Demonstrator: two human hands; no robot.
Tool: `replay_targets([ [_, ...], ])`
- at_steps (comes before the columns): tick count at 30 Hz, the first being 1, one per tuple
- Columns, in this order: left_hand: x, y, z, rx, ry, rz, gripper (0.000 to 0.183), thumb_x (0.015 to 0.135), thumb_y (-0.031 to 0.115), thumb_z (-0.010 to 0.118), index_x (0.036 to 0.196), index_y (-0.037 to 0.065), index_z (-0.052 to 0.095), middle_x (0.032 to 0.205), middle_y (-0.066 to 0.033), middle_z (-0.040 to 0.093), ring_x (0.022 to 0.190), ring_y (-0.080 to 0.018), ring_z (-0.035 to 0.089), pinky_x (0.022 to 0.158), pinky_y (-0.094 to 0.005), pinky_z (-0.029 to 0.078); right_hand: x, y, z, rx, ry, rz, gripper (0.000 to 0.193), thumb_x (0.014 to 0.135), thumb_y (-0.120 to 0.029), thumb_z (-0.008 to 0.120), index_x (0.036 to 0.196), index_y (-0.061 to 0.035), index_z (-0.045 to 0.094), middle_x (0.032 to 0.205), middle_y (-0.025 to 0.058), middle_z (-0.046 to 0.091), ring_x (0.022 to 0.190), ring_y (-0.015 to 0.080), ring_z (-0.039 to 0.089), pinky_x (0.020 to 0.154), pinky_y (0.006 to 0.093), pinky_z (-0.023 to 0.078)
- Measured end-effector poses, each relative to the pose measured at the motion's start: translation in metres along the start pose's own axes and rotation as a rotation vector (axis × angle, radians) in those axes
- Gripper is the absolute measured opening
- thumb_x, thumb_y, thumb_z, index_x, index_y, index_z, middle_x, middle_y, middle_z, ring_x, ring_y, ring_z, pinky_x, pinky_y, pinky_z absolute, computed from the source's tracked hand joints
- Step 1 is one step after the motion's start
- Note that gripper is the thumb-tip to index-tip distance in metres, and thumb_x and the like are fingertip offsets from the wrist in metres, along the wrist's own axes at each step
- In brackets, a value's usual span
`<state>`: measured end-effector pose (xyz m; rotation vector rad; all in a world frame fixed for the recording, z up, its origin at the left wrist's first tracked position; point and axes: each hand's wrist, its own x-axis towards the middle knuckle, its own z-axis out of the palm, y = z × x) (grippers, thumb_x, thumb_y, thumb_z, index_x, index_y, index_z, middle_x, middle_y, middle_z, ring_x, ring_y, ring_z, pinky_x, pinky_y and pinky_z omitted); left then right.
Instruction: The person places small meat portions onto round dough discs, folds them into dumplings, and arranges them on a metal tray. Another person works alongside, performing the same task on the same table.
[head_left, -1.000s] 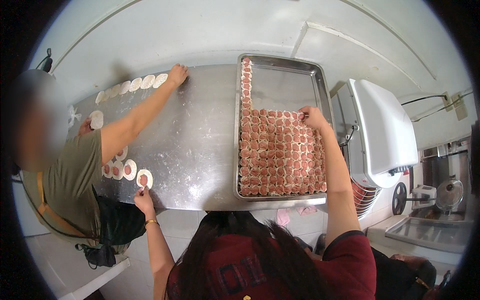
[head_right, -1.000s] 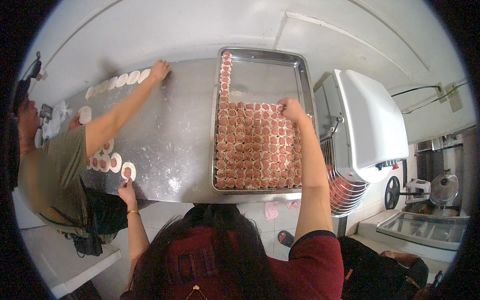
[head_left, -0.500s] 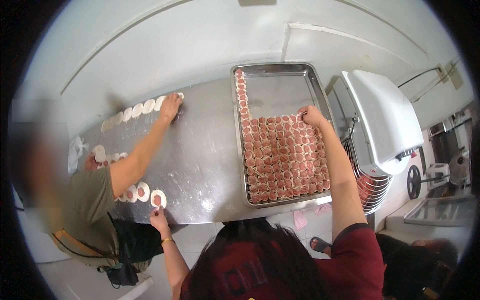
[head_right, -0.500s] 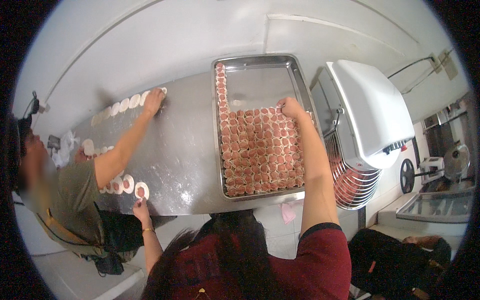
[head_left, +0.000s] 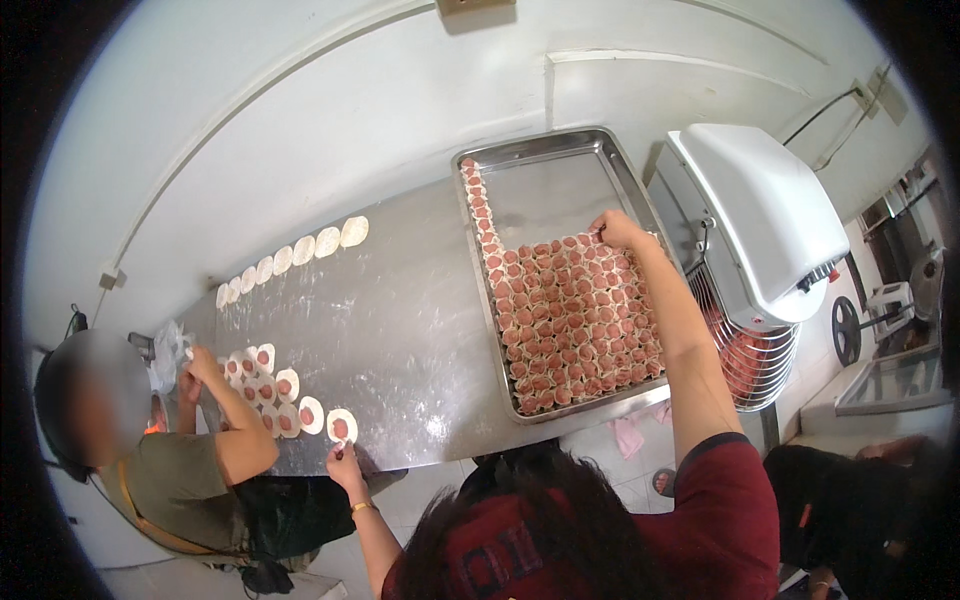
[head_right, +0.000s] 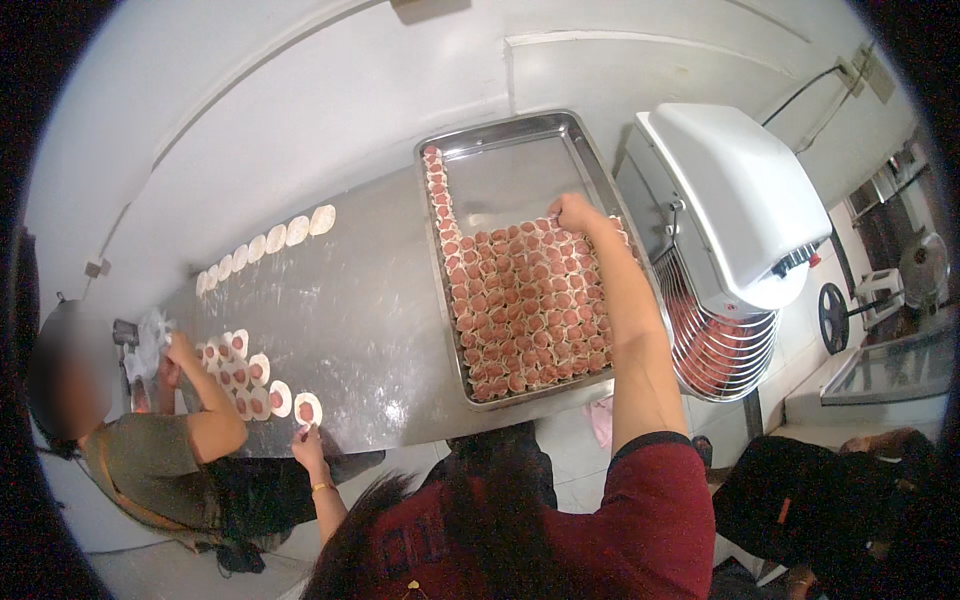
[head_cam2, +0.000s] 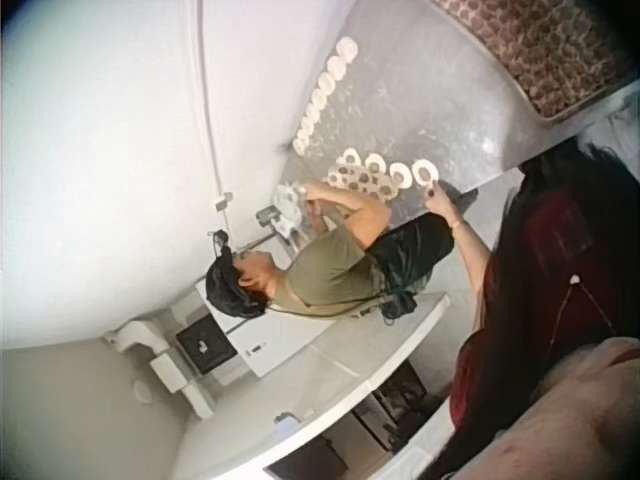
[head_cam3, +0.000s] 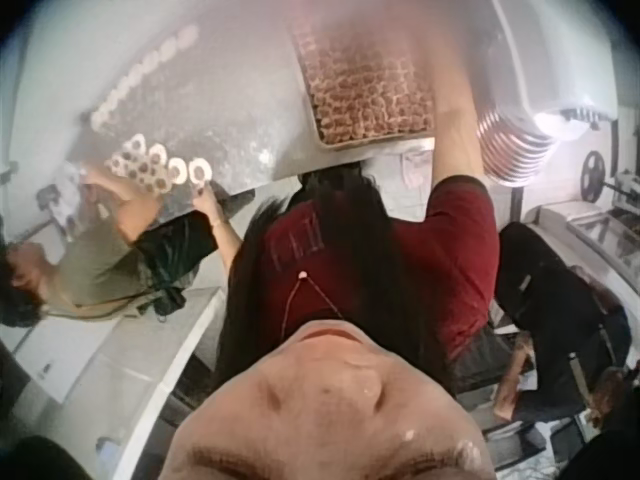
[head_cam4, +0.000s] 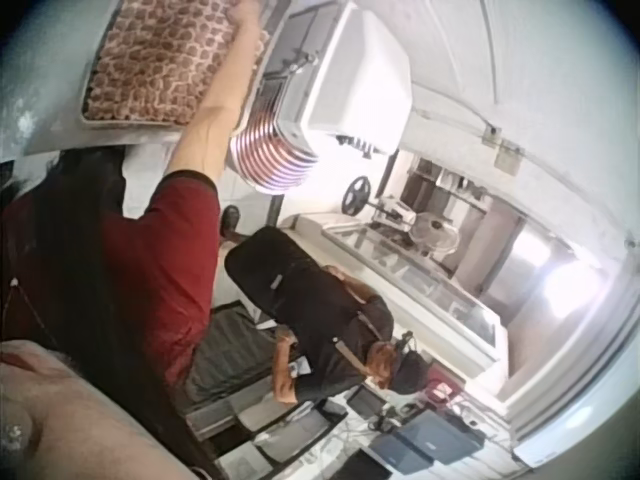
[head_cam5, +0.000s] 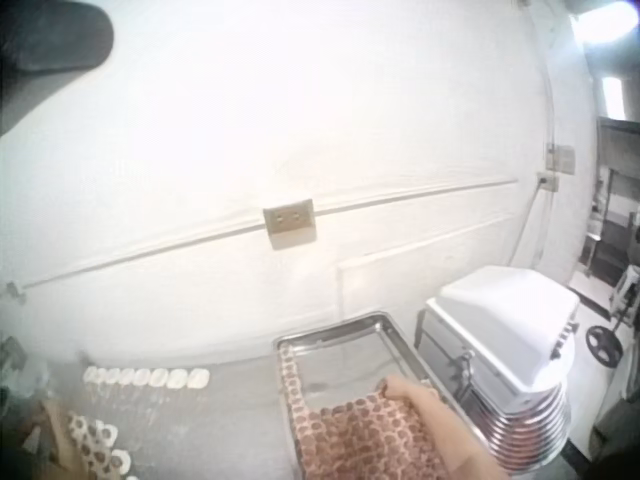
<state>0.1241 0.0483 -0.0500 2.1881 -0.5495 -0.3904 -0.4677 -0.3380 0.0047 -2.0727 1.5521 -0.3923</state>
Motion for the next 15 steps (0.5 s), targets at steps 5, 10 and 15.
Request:
replay_targets([
  [5,0.001,-0.001,0.001,-0.458,-0.036,-0.197,0.013,0.081,0.006,0.064,0.089,-0.001,0.057,0.075,-0.0019,0.056,0.064,-0.009,0.054,0.054,-0.0201,0.043,0.005,0.012,0.004,-0.009,-0.061,0.07,0.037,0.063,-0.003,0.053,0.094,-0.0086,0.07,0.084,0.0205,0.066,0.076,0.032,0.065,0.07,0.0374,0.05],
  [10,0.002,-0.01,0.008,-0.87,0.013,-0.285,0.032,0.078,0.002,0.062,0.107,-0.003,0.05,0.096,-0.0098,0.056,0.084,-0.0176,0.057,0.071,-0.0276,0.05,0.009,0.008,0.0,-0.073,0.087,0.068,0.048,0.067,-0.003,0.052,0.115,-0.0026,0.06,0.11,0.0206,0.062,0.106,0.0308,0.059,0.09,0.0348,0.046],
  [15,0.005,0.007,0.016,-1.115,-0.027,-0.358,0.037,0.089,0.019,0.042,0.117,-0.005,0.04,0.115,-0.0158,0.052,0.109,-0.0265,0.052,0.094,-0.0386,0.044,0.007,-0.071,0.028,0.262,0.443,-0.185,0.043,0.074,0.008,0.046,0.114,-0.0027,0.059,0.108,0.0149,0.063,0.102,0.0246,0.061,0.085,0.0312,0.048],
])
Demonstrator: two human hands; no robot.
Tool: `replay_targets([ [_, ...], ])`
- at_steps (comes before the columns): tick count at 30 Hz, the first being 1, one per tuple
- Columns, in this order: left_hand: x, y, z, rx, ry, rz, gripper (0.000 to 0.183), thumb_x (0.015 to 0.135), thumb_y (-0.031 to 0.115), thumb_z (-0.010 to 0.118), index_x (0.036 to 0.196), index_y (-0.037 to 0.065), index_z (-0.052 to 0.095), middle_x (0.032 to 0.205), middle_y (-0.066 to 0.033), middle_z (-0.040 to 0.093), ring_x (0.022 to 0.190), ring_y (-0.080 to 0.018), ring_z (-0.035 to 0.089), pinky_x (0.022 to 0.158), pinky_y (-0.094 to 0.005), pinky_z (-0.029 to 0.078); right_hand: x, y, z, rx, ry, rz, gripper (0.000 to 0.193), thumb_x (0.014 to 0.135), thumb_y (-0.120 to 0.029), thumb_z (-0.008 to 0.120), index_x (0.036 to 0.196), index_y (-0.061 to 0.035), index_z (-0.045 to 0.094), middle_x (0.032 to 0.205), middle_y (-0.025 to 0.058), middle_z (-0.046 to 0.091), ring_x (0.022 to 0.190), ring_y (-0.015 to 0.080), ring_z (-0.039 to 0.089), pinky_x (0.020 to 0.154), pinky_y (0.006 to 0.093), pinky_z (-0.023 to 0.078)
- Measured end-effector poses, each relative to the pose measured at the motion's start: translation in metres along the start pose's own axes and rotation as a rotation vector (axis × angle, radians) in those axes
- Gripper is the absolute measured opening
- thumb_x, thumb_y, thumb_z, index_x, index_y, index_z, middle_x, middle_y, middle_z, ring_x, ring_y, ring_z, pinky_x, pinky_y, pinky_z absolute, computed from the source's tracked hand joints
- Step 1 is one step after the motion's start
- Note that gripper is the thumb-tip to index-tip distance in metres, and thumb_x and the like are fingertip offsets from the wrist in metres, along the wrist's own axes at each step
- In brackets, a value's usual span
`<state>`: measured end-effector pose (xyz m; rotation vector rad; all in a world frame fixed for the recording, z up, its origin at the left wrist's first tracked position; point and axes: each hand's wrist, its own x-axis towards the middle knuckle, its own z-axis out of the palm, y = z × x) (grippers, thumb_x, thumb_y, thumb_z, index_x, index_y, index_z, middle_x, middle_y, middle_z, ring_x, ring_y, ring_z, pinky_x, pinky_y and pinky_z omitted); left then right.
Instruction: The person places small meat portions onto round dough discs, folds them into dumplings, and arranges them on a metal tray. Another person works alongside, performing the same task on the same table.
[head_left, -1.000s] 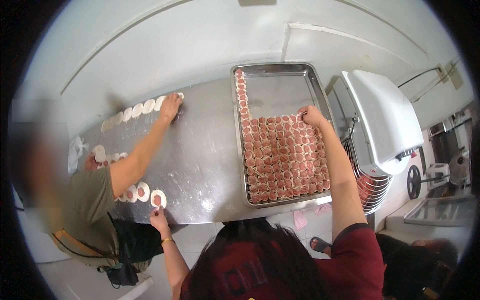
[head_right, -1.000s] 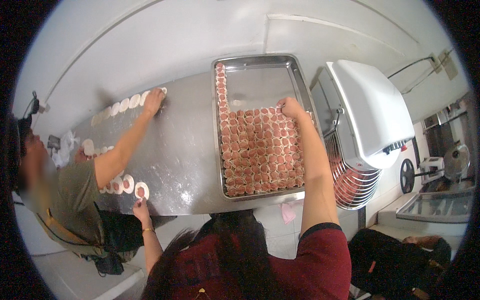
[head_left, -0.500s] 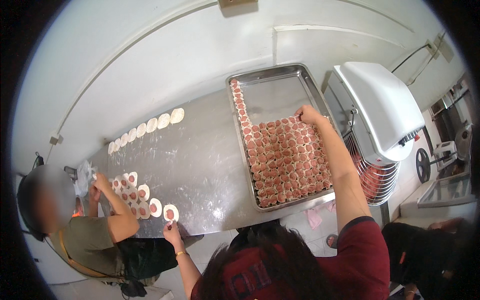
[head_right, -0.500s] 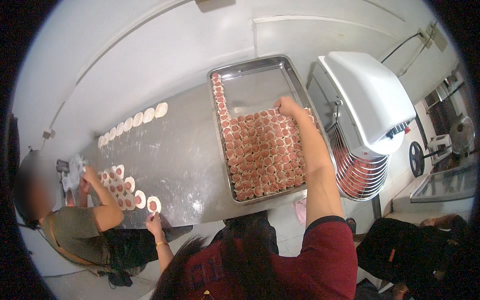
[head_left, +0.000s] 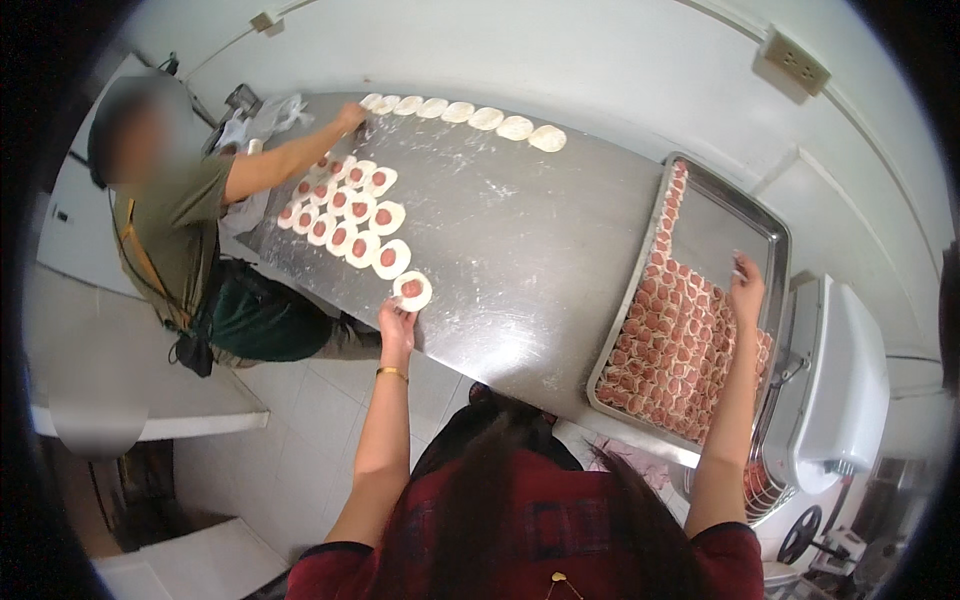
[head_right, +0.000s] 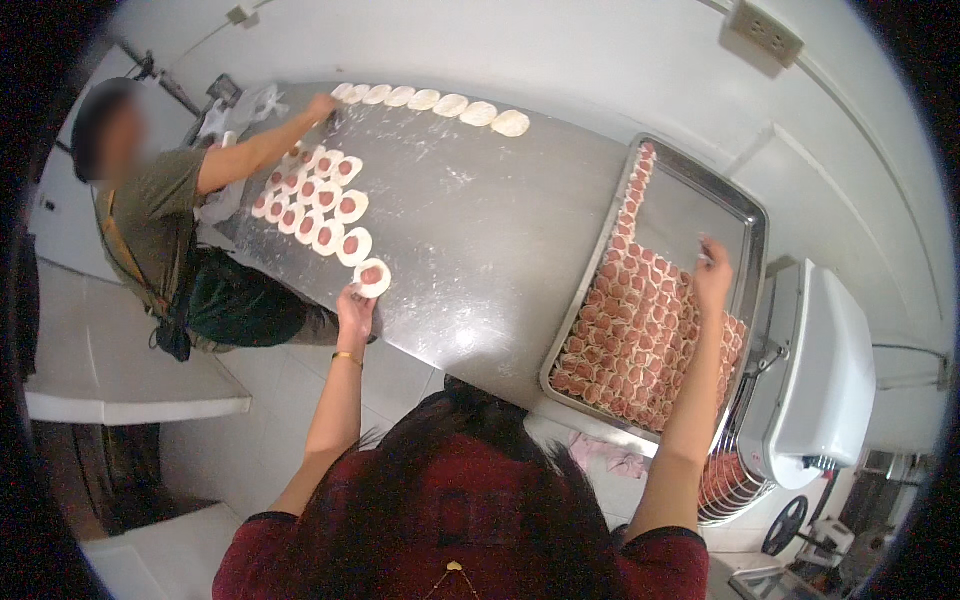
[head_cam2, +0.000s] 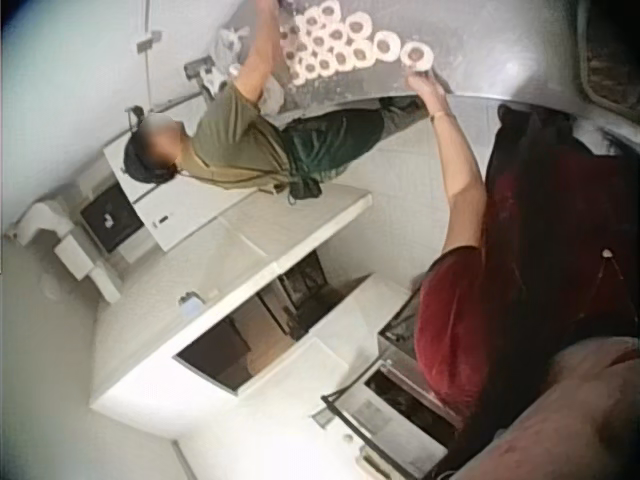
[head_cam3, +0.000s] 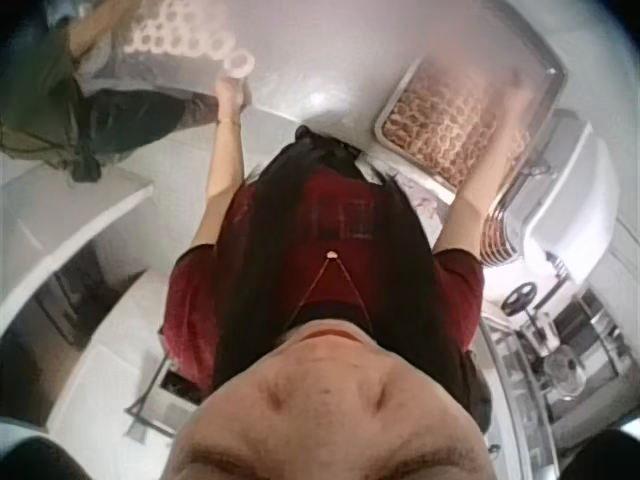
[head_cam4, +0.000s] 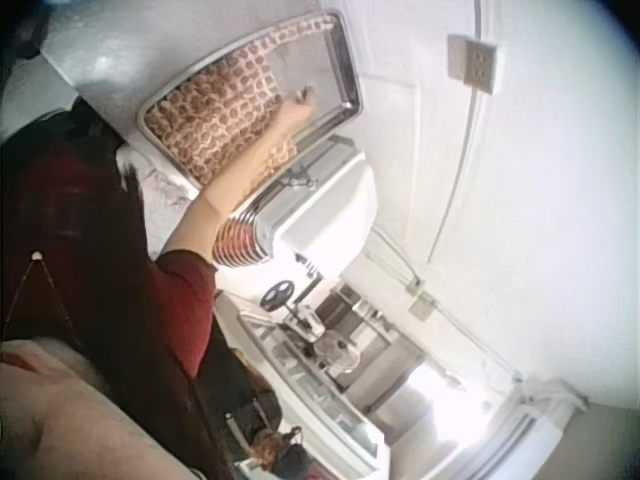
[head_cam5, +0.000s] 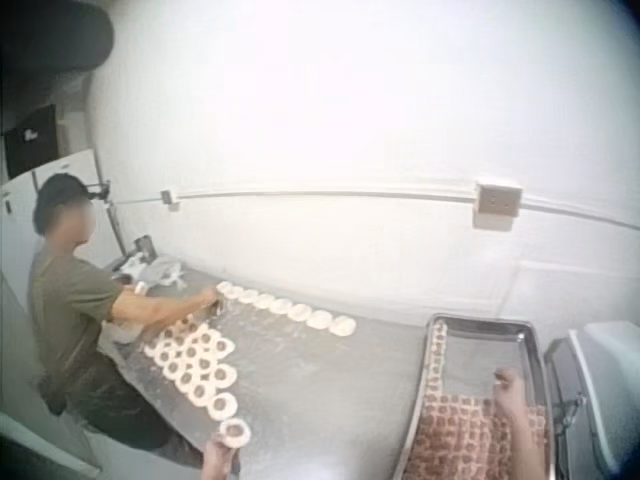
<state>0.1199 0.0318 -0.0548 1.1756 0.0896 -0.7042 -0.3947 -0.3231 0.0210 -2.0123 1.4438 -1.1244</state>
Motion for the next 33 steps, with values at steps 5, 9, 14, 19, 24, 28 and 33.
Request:
replay_targets([
  [5,-0.028,0.007,0.034,-0.153,-0.148,-0.15,0.033,0.088,0.01,0.04,0.117,-0.006,0.041,0.121,-0.0188,0.049,0.112,-0.028,0.052,0.098,-0.0392,0.044,-0.079,-0.12,0.121,0.369,-0.437,-0.164,0.038,0.076,-0.001,0.059,0.113,-0.0079,0.061,0.105,0.0069,0.064,0.095,0.0166,0.06,0.075,0.0275,0.048],
  [9,-0.058,-0.003,0.06,-0.063,-0.339,-0.291,0.035,0.088,0.009,0.04,0.12,-0.006,0.038,0.117,-0.0195,0.052,0.109,-0.0267,0.055,0.095,-0.0371,0.048,-0.141,-0.198,0.204,0.781,-0.875,0.523,0.029,0.085,-0.007,0.058,0.113,0.0016,0.058,0.103,0.0063,0.063,0.09,0.0132,0.06,0.077,0.0268,0.049],
  [14,-0.075,-0.028,0.07,0.296,-0.418,-0.299,0.035,0.088,0.01,0.041,0.119,-0.006,0.043,0.11,-0.0142,0.055,0.097,-0.0209,0.059,0.085,-0.0318,0.051,-0.184,-0.216,0.231,0.855,-0.739,0.701,0.023,0.084,-0.005,0.056,0.105,0.0029,0.061,0.094,0.0063,0.063,0.08,0.0123,0.06,0.07,0.0253,0.05],
  [19,-0.076,-0.045,0.059,0.662,-0.417,-0.201,0.031,0.089,0.007,0.045,0.119,-0.002,0.047,0.104,-0.0098,0.057,0.093,-0.0143,0.057,0.078,-0.0259,0.049,-0.201,-0.199,0.234,0.575,-0.669,0.674,0.021,0.083,-0.002,0.054,0.101,0.0039,0.062,0.091,0.0061,0.063,0.077,0.0124,0.059,0.068,0.0246,0.05],
  [24,-0.085,-0.046,0.056,0.331,-0.306,-0.286,0.03,0.089,0.003,0.047,0.12,-0.002,0.046,0.108,-0.0092,0.057,0.098,-0.0153,0.057,0.084,-0.028,0.05,-0.209,-0.194,0.228,0.84,-0.623,0.737,0.025,0.082,0.0,0.054,0.105,0.0033,0.06,0.093,0.0064,0.064,0.08,0.0122,0.06,0.068,0.0237,0.048],
  [28,-0.094,-0.044,0.058,0.327,-0.337,-0.282,0.032,0.087,-0.001,0.049,0.12,-0.002,0.048,0.109,-0.0084,0.058,0.099,-0.0154,0.058,0.086,-0.0273,0.05,-0.212,-0.197,0.217,0.833,-0.66,0.653,0.029,0.079,0.002,0.055,0.108,0.0029,0.059,0.097,0.0078,0.064,0.082,0.0129,0.06,0.07,0.0237,0.047],
  [33,-0.097,-0.041,0.061,0.336,-0.434,-0.266,0.029,0.086,-0.001,0.054,0.115,0.001,0.054,0.103,-0.0052,0.059,0.092,-0.0136,0.06,0.081,-0.0259,0.052,-0.212,-0.202,0.212,0.864,-0.683,0.569,0.03,0.077,0.003,0.058,0.107,0.0027,0.061,0.095,0.0094,0.065,0.08,0.013,0.06,0.069,0.0239,0.047],
])
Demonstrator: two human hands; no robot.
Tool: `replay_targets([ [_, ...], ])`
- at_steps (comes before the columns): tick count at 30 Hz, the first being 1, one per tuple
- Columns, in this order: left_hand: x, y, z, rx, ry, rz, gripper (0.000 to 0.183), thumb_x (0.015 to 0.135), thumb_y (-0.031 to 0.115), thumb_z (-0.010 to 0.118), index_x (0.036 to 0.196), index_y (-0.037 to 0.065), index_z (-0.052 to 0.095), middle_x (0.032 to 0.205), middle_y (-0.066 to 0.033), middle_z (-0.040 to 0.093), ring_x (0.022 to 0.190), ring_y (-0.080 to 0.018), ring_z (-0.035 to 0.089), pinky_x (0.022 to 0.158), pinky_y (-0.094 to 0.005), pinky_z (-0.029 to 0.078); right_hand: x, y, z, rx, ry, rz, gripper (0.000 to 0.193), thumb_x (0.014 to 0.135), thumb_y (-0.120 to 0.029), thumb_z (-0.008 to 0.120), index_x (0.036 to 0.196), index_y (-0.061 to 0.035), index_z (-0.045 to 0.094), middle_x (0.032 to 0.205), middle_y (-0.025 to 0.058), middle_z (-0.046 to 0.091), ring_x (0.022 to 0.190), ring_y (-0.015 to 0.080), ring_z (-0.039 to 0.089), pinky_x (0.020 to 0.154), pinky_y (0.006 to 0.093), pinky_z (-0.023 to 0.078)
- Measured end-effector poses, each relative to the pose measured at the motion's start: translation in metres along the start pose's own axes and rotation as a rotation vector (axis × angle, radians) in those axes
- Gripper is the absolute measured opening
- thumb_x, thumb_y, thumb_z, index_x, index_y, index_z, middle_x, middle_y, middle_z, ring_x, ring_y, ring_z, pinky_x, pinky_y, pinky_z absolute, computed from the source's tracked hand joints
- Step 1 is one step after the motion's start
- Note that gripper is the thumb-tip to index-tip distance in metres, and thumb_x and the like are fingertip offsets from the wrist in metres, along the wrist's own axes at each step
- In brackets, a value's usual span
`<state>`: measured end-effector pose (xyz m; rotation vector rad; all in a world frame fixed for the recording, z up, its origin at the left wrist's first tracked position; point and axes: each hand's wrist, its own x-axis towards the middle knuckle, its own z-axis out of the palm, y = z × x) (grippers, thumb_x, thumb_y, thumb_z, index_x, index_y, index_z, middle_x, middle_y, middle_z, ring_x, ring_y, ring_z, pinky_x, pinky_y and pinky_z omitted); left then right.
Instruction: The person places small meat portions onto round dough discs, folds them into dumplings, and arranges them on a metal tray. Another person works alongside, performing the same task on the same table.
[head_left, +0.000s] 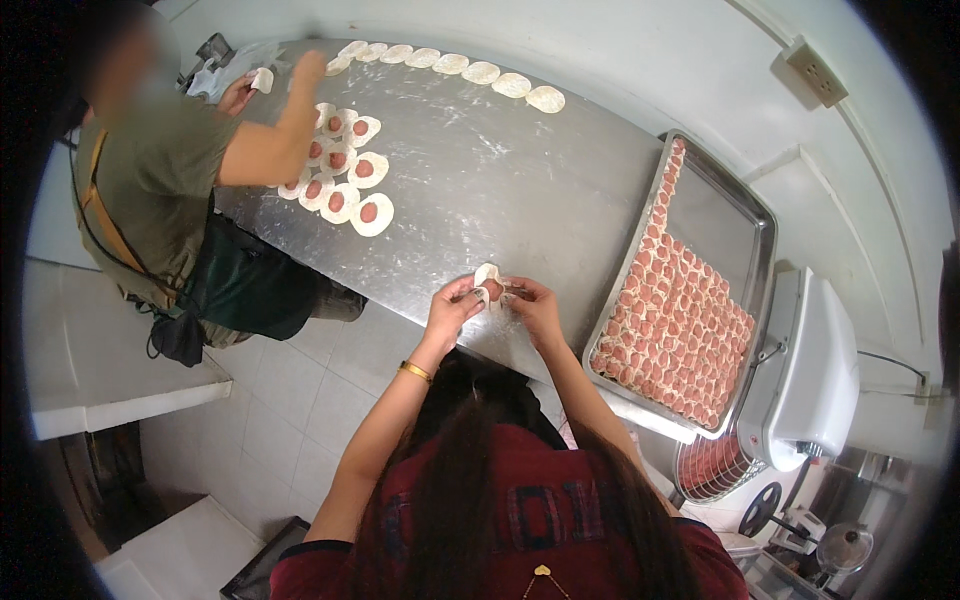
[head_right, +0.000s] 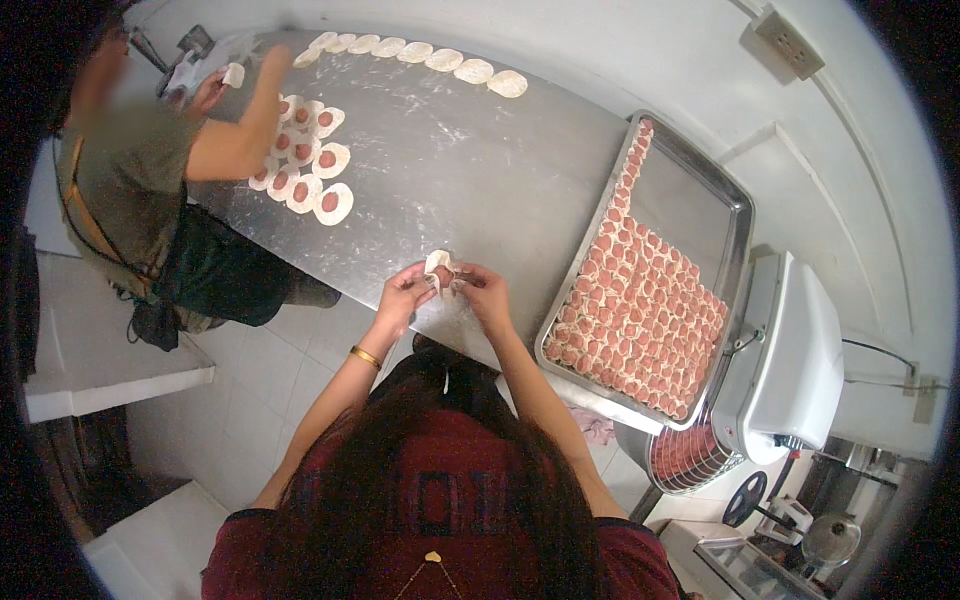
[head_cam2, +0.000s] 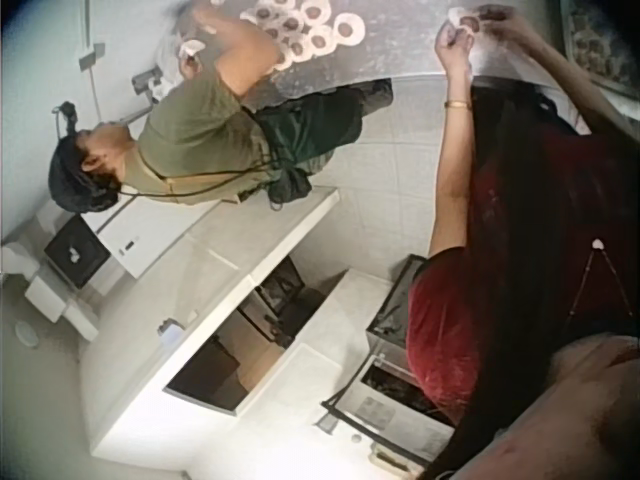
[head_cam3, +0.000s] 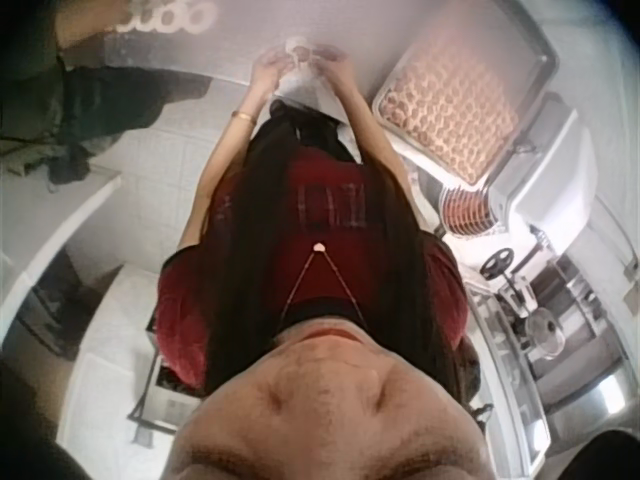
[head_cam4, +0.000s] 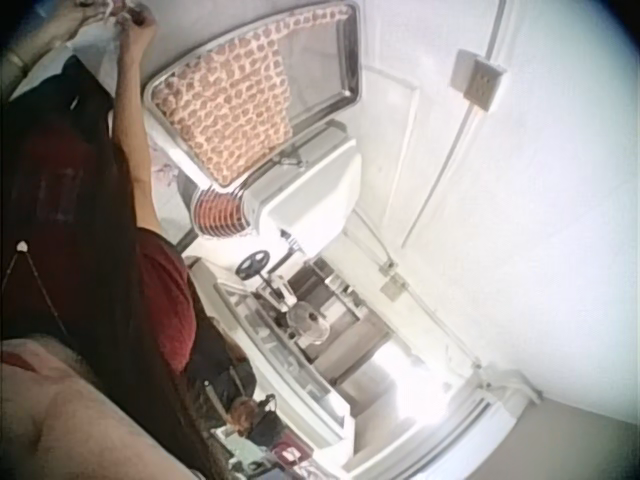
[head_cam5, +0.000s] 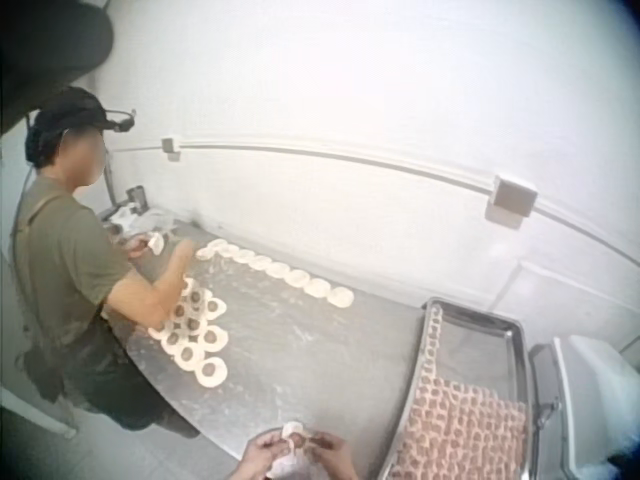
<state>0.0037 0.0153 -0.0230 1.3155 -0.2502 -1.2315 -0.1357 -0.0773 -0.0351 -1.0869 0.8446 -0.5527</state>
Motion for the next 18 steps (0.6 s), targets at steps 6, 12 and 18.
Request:
replay_targets([
  [6,0.001,0.002,-0.002,0.016,-0.019,0.015,0.017,0.085,0.001,0.059,0.102,0.003,0.057,0.097,-0.0029,0.059,0.086,-0.0108,0.059,0.075,-0.0245,0.053,-0.002,-0.014,0.003,0.055,0.05,0.063,0.026,0.076,0.006,0.058,0.101,0.0031,0.061,0.09,0.0079,0.065,0.081,0.0141,0.061,0.071,0.0257,0.048],
  [12,-0.007,0.0,0.002,0.036,-0.05,0.151,0.013,0.084,-0.001,0.058,0.096,0.003,0.054,0.095,-0.0031,0.059,0.085,-0.0131,0.06,0.077,-0.027,0.053,-0.015,-0.024,0.011,0.238,-0.043,-0.106,0.029,0.074,0.007,0.058,0.103,0.0051,0.058,0.093,0.0094,0.065,0.086,0.0156,0.061,0.075,0.0267,0.048],
  [18,-0.022,0.008,0.007,-0.134,-0.08,0.065,0.02,0.083,-0.005,0.056,0.102,0.002,0.054,0.103,-0.0062,0.057,0.097,-0.018,0.059,0.087,-0.0328,0.052,-0.008,-0.017,-0.006,-0.085,0.017,-0.001,0.028,0.072,0.008,0.057,0.1,0.0037,0.062,0.089,0.0094,0.065,0.085,0.0157,0.061,0.074,0.026,0.048],
])
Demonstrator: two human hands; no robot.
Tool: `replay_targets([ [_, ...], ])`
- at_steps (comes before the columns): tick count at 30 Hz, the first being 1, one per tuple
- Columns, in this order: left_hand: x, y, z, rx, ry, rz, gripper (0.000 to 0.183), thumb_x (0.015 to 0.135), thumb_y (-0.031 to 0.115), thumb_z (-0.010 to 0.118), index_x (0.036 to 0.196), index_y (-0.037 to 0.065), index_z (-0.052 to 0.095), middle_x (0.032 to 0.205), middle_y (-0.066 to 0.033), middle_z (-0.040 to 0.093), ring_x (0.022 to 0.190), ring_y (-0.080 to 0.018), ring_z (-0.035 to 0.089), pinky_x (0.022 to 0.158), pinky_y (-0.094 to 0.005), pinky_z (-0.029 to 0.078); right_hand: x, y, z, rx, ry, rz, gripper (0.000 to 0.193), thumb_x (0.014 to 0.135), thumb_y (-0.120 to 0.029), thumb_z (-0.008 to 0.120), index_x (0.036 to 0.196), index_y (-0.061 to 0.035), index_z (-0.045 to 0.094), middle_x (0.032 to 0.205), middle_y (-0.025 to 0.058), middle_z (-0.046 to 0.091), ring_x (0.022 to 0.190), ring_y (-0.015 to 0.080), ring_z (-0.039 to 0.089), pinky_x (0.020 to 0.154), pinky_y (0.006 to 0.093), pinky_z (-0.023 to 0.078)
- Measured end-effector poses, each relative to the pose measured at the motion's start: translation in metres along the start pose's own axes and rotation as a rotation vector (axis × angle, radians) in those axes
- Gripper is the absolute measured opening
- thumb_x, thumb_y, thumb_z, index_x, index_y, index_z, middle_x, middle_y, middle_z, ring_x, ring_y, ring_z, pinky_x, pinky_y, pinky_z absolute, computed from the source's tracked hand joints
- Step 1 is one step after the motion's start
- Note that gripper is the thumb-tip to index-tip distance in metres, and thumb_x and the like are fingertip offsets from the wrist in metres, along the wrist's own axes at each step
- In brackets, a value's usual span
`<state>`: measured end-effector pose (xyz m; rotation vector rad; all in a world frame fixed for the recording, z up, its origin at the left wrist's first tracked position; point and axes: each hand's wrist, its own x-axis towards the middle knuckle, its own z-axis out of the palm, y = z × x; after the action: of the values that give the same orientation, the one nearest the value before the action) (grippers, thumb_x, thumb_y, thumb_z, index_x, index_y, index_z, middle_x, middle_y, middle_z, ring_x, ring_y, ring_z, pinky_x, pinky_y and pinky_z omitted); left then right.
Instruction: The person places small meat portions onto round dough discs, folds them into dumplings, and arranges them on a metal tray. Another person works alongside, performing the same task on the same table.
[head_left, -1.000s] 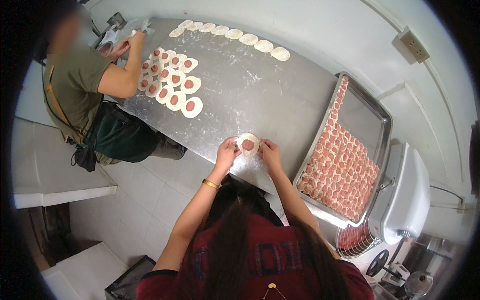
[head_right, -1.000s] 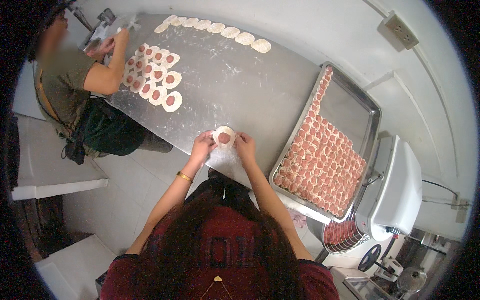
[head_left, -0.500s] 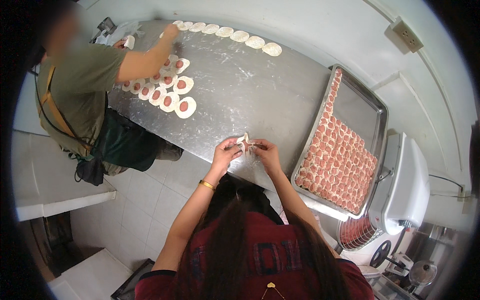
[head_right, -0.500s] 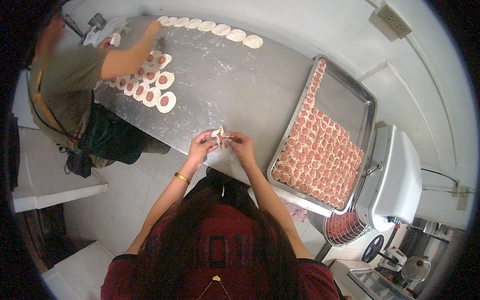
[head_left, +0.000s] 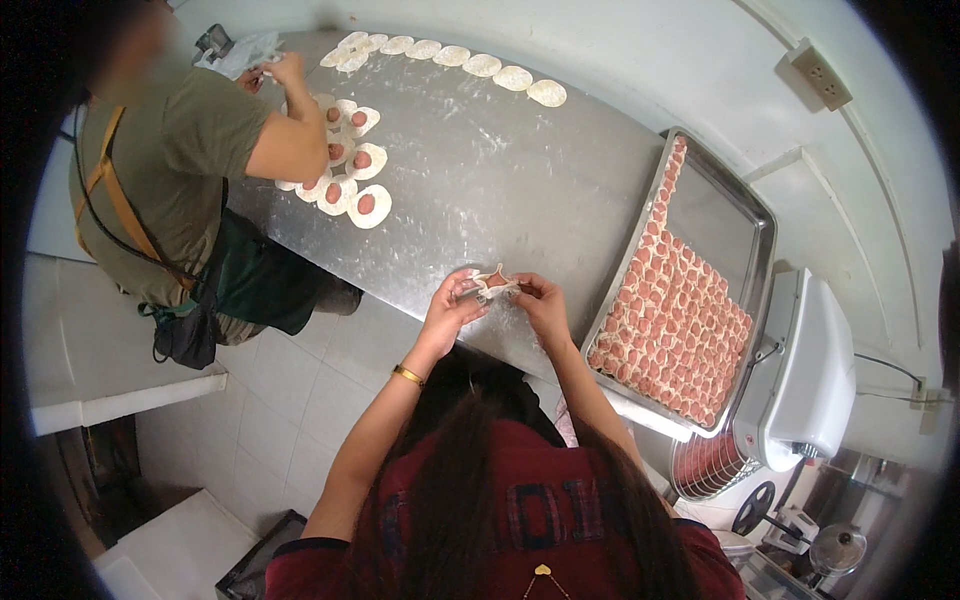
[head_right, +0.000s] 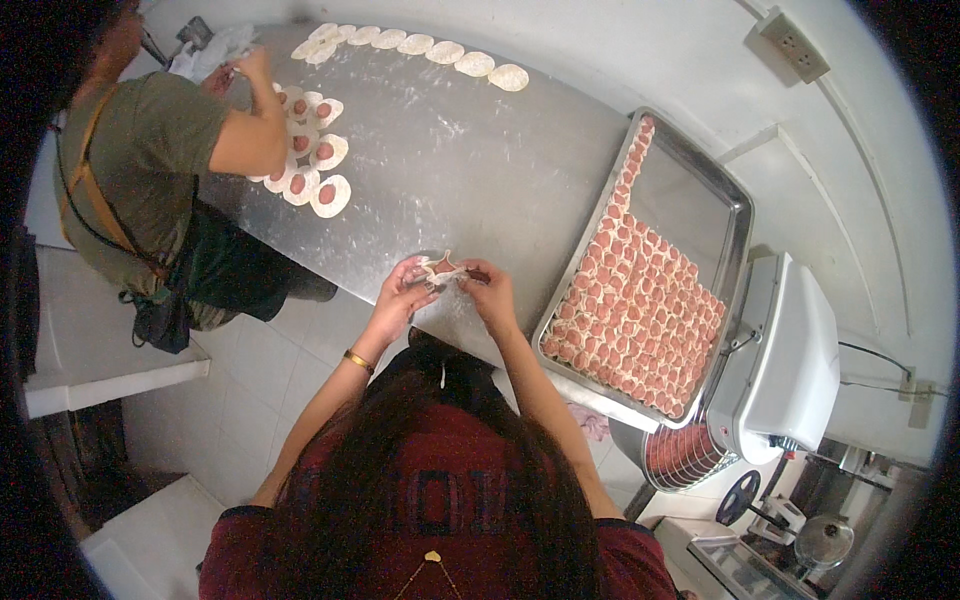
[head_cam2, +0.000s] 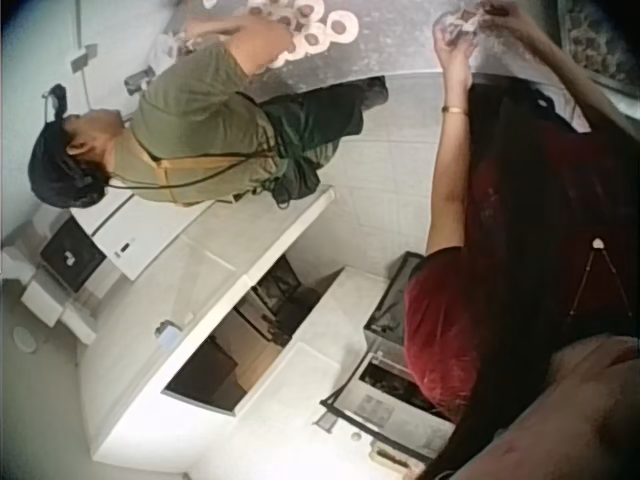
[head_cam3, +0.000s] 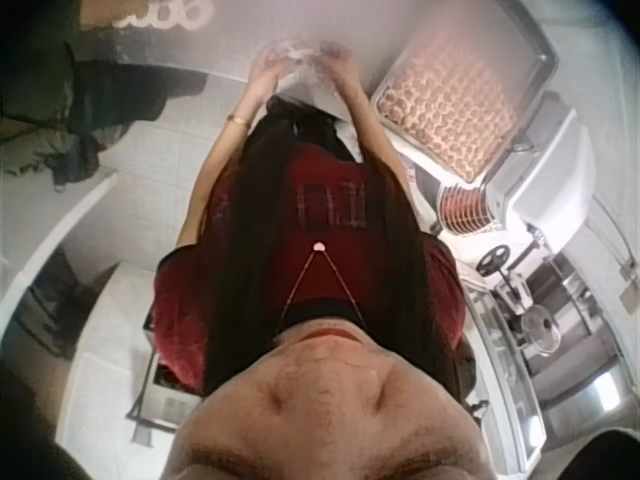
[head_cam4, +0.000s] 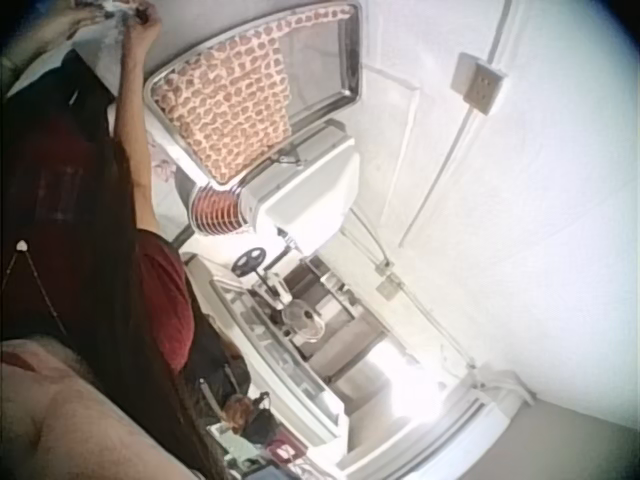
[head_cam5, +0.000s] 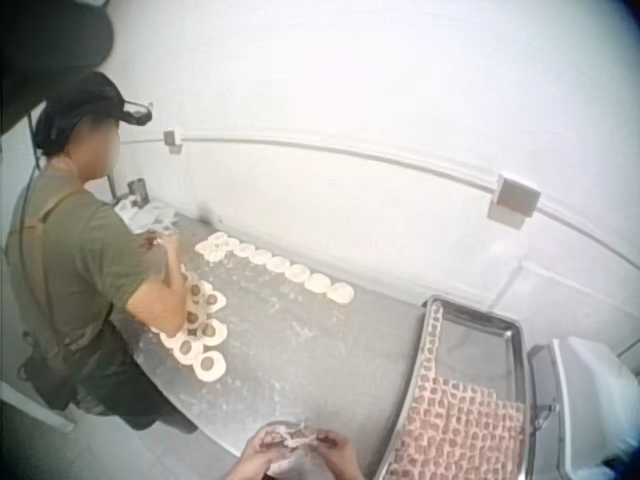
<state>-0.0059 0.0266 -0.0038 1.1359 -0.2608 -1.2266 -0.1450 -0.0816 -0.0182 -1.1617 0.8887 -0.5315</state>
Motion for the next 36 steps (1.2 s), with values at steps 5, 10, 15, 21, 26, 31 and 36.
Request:
replay_targets([
  [5,0.007,-0.007,-0.007,0.329,-0.066,0.08,0.024,0.077,-0.004,0.063,0.099,0.002,0.057,0.105,-0.0073,0.058,0.098,-0.0172,0.057,0.083,-0.0293,0.049,0.004,0.001,-0.009,-0.227,-0.037,-0.045,0.031,0.071,0.008,0.057,0.101,0.0009,0.063,0.088,0.0078,0.066,0.084,0.0148,0.062,0.074,0.0258,0.049],
  [10,0.011,-0.021,-0.007,0.797,0.003,0.501,0.025,0.067,-0.004,0.07,0.089,0.002,0.059,0.087,-0.0078,0.064,0.08,-0.0188,0.062,0.075,-0.0281,0.05,-0.001,-0.001,-0.008,-0.285,-0.144,-0.16,0.035,0.071,0.01,0.058,0.105,0.0028,0.059,0.095,0.0089,0.064,0.086,0.0166,0.063,0.082,0.028,0.05],
  [15,0.006,-0.022,-0.001,0.834,0.061,0.301,0.031,0.067,-0.002,0.072,0.093,0.003,0.056,0.083,-0.0106,0.064,0.077,-0.0208,0.065,0.071,-0.0314,0.052,-0.004,-0.002,-0.008,-0.451,-0.182,-0.255,0.038,0.067,0.01,0.059,0.105,0.0031,0.058,0.096,0.0122,0.065,0.087,0.0196,0.064,0.08,0.03,0.051],
  [21,0.006,-0.014,0.006,1.007,-0.013,0.334,0.035,0.068,0.003,0.073,0.098,0.004,0.057,0.081,-0.0126,0.065,0.077,-0.0235,0.067,0.067,-0.033,0.053,0.006,-0.005,-0.009,-0.722,-0.247,-0.389,0.034,0.065,0.003,0.064,0.098,0.0,0.061,0.097,0.0164,0.062,0.084,0.0352,0.061,0.073,0.0375,0.05],
  [26,0.006,-0.004,0.009,1.124,-0.131,0.309,0.03,0.07,0.007,0.072,0.098,0.004,0.061,0.078,-0.013,0.066,0.073,-0.0254,0.066,0.067,-0.0329,0.052,-0.001,-0.011,-0.014,-0.844,-0.197,-0.391,0.034,0.064,0.005,0.06,0.096,-0.0011,0.062,0.094,0.0148,0.061,0.087,0.0326,0.06,0.076,0.0373,0.049],
  [31,0.009,0.003,0.01,1.176,-0.186,0.175,0.028,0.07,0.014,0.073,0.094,0.005,0.063,0.077,-0.0127,0.066,0.073,-0.0279,0.065,0.066,-0.0359,0.051,-0.006,-0.011,-0.011,-0.884,-0.192,-0.393,0.031,0.064,0.003,0.061,0.094,-0.0017,0.062,0.09,0.0146,0.06,0.085,0.0327,0.06,0.073,0.0382,0.048],
  [36,0.015,0.007,0.02,1.418,-0.159,0.232,0.024,0.068,0.017,0.074,0.085,0.005,0.061,0.073,-0.0111,0.065,0.071,-0.0299,0.064,0.066,-0.0383,0.05,0.0,-0.009,-0.005,-0.781,-0.221,-0.382,0.022,0.067,-0.005,0.065,0.088,-0.0039,0.063,0.082,0.0153,0.059,0.079,0.0349,0.058,0.07,0.0412,0.047],
])
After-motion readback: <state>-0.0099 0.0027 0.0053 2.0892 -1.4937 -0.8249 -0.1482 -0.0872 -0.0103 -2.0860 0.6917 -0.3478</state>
